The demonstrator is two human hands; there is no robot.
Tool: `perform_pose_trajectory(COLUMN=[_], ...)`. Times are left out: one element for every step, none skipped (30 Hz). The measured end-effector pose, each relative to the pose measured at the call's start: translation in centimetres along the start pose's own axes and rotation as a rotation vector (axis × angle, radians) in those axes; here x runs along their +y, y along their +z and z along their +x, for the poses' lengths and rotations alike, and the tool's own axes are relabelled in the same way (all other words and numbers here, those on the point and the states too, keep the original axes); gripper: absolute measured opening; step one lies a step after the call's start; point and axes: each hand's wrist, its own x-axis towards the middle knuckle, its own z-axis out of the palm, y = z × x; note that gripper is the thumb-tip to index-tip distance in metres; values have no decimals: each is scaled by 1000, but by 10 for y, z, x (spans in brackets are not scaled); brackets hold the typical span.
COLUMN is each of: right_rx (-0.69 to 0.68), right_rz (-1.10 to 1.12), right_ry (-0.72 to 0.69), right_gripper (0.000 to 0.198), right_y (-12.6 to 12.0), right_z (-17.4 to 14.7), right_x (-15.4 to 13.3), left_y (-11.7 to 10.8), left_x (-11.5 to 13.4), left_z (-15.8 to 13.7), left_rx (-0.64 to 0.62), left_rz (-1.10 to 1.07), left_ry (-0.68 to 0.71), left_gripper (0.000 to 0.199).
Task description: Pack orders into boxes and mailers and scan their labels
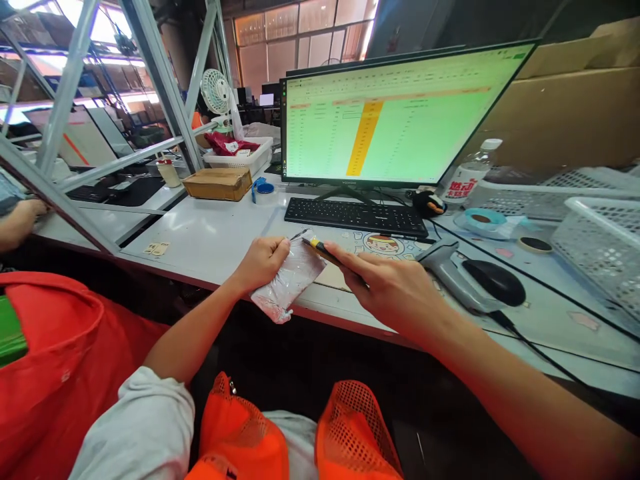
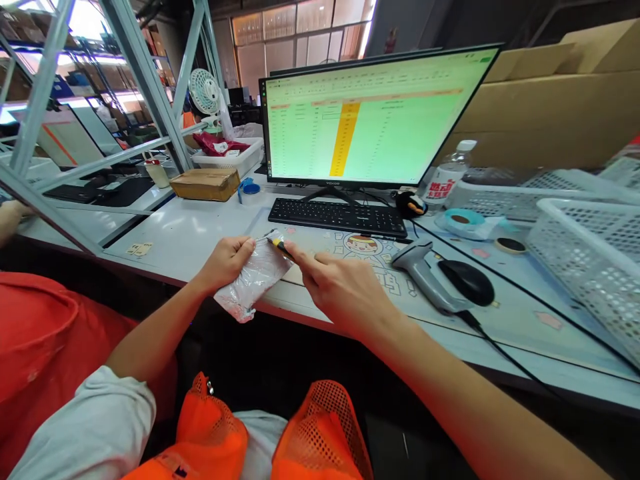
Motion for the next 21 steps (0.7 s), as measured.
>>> perform_pose_trajectory(right_rx=[-25, -55, -92, -131, -165, -184, -190, -185, -178, -174, -177, -190, -210, -231, -244, -237, -199, -131, -46, 42, 115], right_rz=[-12, -32, -56, -86, -116, -149, -183, -215, -241, -262, -274, -278, -272, -259, -238, -204, -150, -68, 40, 169, 316], right_ry=[-7, -11, -8, 4, 27, 62, 106, 154, 202, 249, 288, 317, 336, 347, 350, 347, 338, 319, 289, 247, 193], right_gripper=[51, 51, 52, 53, 53, 53, 54, 54, 55, 55, 56, 57, 57, 56, 55, 54, 53, 53, 53, 53, 53], right_y=[7, 14, 21, 27, 33, 37, 42, 46, 51, 57, 64, 73, 81, 90, 97, 102, 104, 103, 100, 94, 88], right_z=[-4, -9, -16, -23, -29, -36, -41, -47, -52, -57, -62, -67, -72, -76, -79, -80, -77, -72, -64, -54, -42], right_x=[2, 6, 13, 21, 32, 43, 54, 65, 75, 84, 92, 98, 104, 109, 112, 114, 114, 112, 106, 97, 86], left_y=[-2, -5, -9, -13, -16, -20, -22, -24, -25, -25, -25, -25, -24, -23, -22, -21, -20, -18, -17, -15, -13], left_x=[-2, -4, -7, -9, -12, -15, -16, -18, -18, -18, -17, -16, -14, -11, -9, -6, -3, 0, 2, 5, 8], left_z=[-2, -5, -7, -10, -12, -13, -14, -14, -14, -13, -12, -10, -9, -7, -5, -4, -2, -1, 1, 2, 3], left_rx=[26, 58, 94, 130, 158, 173, 174, 158, 126, 84, 41, -1, -41, -82, -129, -182, -236, -286, -331, -370, -401], left_rz=[1, 9, 21, 33, 42, 47, 48, 43, 36, 27, 14, 1, -13, -22, -27, -29, -29, -28, -24, -17, -5], left_ry=[-5, -11, -19, -28, -37, -43, -43, -36, -21, -3, 10, 13, 8, 1, 0, 11, 37, 77, 124, 169, 210], left_gripper=[45, 45, 45, 45, 45, 45, 45, 45, 46, 46, 48, 49, 51, 53, 55, 55, 54, 53, 53, 52, 51])
